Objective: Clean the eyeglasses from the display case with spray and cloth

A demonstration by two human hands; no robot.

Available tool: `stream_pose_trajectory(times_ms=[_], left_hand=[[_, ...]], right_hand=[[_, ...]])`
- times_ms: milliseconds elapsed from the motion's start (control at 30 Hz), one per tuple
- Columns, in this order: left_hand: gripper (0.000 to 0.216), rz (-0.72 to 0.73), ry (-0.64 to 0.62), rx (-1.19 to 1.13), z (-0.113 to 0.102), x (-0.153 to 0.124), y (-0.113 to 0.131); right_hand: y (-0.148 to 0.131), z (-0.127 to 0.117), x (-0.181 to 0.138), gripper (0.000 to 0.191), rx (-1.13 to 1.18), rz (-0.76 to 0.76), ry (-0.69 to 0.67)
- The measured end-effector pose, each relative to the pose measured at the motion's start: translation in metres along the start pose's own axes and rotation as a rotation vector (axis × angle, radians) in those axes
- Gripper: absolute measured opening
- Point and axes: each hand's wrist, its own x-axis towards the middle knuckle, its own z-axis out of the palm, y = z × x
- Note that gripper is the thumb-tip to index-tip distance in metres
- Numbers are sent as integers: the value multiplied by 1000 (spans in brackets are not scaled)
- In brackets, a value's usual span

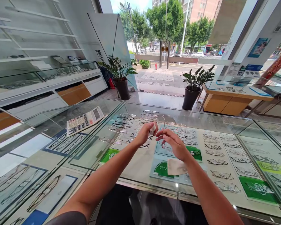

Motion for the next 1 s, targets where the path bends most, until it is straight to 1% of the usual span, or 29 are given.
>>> stream_pose_trajectory(times_ms=[167, 267, 333, 400, 533, 633, 733, 800, 867, 933, 1000], left_hand=[[62, -14, 4, -25, 2, 0, 2], [65, -7, 7, -27, 3, -1, 6], [66, 1, 21, -8, 3, -3, 9], [68, 12, 20, 27, 3, -4, 10], [68, -7, -73, 123, 4, -8, 5], [68, -21, -124, 169, 7, -12, 1], [66, -11, -127, 163, 12, -15, 5], [65, 4, -105, 160, 12, -16, 13], [64, 21, -70, 141, 8, -18, 24], [62, 56, 8, 109, -4, -22, 34], [57, 114, 140, 102, -26, -31, 41]], right_hand=[[-1, 2, -1, 27, 30, 15, -46], [-2, -1, -1, 28, 30, 8, -53], [-2, -6, 0, 30, 33, -2, -18], [-2, -10, 2, 29, 63, -19, 45], [-2, -13, 5, 29, 99, -56, 145], [0, -9, 5, 31, 79, -63, 162], [0, -6, 5, 32, 63, -62, 166], [-2, -7, 4, 32, 57, -67, 172], [-5, -9, 4, 33, 60, -69, 174], [-8, -13, 3, 33, 71, -66, 167], [-10, -16, 3, 32, 93, -69, 158]])
